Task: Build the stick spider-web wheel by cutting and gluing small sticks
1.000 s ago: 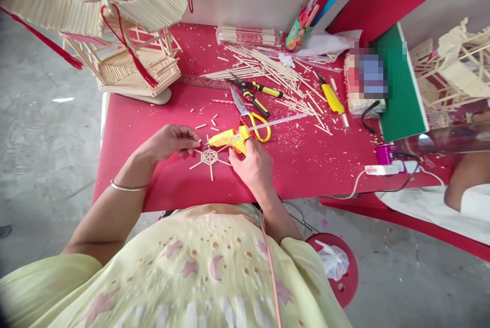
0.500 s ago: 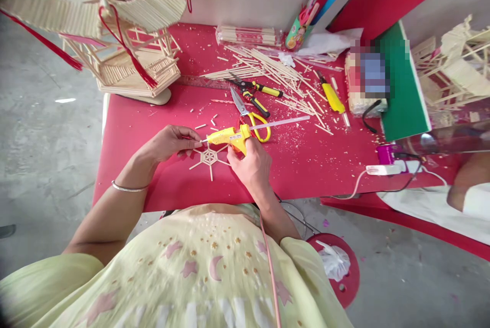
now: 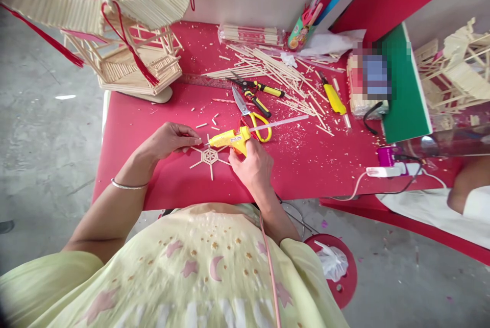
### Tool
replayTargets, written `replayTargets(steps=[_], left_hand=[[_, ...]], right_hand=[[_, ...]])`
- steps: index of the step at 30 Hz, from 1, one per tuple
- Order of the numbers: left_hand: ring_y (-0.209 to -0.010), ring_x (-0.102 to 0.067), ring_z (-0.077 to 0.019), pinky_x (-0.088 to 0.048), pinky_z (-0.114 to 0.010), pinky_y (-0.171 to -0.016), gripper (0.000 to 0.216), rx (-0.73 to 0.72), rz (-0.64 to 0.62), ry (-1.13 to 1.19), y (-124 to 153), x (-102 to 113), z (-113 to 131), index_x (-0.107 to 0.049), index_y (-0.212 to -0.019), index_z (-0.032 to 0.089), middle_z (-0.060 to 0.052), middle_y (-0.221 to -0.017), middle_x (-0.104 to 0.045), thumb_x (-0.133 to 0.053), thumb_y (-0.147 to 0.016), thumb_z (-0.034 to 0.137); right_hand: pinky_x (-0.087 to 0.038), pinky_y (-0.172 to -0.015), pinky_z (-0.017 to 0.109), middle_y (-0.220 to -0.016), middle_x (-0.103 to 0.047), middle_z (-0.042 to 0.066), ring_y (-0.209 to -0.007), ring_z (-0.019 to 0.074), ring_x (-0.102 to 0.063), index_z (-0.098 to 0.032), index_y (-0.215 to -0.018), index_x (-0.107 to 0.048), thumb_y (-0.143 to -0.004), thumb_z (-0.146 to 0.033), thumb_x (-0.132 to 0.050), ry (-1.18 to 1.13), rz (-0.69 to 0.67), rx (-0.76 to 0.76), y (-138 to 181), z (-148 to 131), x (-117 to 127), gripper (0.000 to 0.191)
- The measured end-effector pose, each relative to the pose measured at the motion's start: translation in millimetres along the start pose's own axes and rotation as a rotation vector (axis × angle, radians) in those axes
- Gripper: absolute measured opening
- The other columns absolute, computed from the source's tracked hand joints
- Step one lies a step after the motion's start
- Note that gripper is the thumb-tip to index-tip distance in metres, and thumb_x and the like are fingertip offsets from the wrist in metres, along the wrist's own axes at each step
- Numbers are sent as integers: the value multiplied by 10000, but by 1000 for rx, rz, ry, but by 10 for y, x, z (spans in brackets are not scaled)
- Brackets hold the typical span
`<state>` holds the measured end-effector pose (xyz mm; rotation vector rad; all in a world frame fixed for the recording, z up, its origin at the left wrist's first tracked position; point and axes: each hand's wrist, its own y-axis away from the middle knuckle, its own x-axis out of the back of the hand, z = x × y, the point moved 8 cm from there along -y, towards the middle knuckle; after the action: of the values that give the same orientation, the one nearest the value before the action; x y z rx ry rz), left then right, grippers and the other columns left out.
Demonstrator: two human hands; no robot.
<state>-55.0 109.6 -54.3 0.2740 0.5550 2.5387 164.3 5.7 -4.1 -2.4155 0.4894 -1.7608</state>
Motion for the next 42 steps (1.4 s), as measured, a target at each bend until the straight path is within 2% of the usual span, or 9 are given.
replayTargets(steps=[7,14,21,33,42], left_hand=[[-419,-524,-79,-327,-182,-385,252,-2,-1,-5,-29,-4,-56,-797,-817,130,-65,-599,-695,-863,-722,354],[-371,-440,-53,-244,-187,-350,255,80,-60,266,-31,-43,-73,-759,-728,106,-32,-517,-610,-888,-688,322],[-374,-443,-39,-252,-182,-335,269,101,-64,385,-40,-48,-72,-779,-753,82,-104,-669,-725,-913,-655,293],[-364,-408,-15,-219,-172,-322,258,94,-52,486,-77,-95,-142,-754,-699,89,-76,-678,-708,-903,-680,299],[-342,-345,-7,-215,-174,-320,280,139,-56,588,-68,-142,-145,-705,-640,88,-57,-602,-672,-901,-656,288]], right_hand=[[-458,-627,327,-880,-723,82,-766,235,-673,-196,-1021,-642,-870,-409,-660,0,-13,68,38,-64,-67,262],[-485,-647,330,-866,-731,84,-766,234,-675,-205,-967,-630,-872,-442,-646,-48,63,8,-10,-46,27,256],[-494,-642,330,-836,-727,82,-747,231,-672,-205,-931,-626,-881,-461,-630,-75,110,13,-21,-56,43,261],[-506,-653,343,-873,-713,106,-788,251,-689,-193,-973,-632,-895,-464,-605,-93,91,-11,-40,-61,2,283],[-521,-640,351,-848,-714,90,-763,246,-683,-207,-966,-621,-905,-462,-612,-63,164,35,-29,-97,42,262]])
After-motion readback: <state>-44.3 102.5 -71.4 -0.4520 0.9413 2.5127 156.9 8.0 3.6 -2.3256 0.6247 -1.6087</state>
